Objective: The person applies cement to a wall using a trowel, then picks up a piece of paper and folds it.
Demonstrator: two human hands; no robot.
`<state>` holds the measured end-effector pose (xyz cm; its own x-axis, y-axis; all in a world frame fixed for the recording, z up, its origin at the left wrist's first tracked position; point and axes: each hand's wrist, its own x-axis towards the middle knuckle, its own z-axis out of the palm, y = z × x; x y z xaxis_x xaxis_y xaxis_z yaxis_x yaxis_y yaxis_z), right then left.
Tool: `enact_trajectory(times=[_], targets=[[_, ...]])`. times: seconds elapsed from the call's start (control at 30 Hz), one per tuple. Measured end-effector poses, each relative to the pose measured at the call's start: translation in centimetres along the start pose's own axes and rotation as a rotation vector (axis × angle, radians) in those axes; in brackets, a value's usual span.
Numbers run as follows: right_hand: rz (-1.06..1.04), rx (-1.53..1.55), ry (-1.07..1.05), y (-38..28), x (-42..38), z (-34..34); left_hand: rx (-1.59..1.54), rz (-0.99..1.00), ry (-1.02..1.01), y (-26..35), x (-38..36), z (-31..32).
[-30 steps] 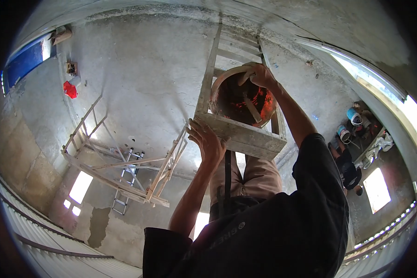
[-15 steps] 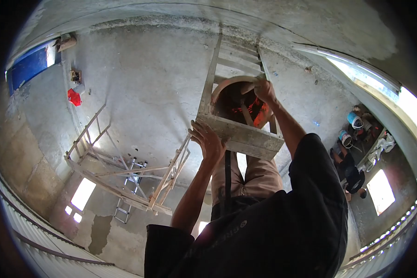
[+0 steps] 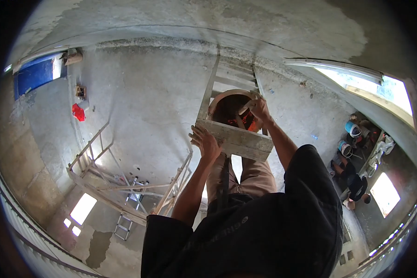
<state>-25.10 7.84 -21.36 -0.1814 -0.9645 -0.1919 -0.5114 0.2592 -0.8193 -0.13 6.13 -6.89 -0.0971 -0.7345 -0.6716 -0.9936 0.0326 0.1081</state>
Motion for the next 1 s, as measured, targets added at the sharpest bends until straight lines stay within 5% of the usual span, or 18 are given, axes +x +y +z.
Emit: enact_trajectory(times=[0.27, 0.5, 0.67, 1.0], targets=[[0.353, 0.175, 0.354, -3.2, -7.0, -4.4, 0.070, 0.012, -0.003, -0.2, 1.4, 0.2], [0.594, 0.429, 0.293, -5.9, -14.2, -8.4, 0.153, 0.014, -0.012, 0.5, 3.1, -0.7], [0.624, 0.625, 0.400, -8.2, -16.7, -9.3, 0.157, 0.066, -0.017, -1.1, 4.0, -0.6], [0.591, 0.507, 0.370, -8.8, -15.0, -10.0, 0.090, 0.060, -0.206, -3.1, 5.9, -1.5]])
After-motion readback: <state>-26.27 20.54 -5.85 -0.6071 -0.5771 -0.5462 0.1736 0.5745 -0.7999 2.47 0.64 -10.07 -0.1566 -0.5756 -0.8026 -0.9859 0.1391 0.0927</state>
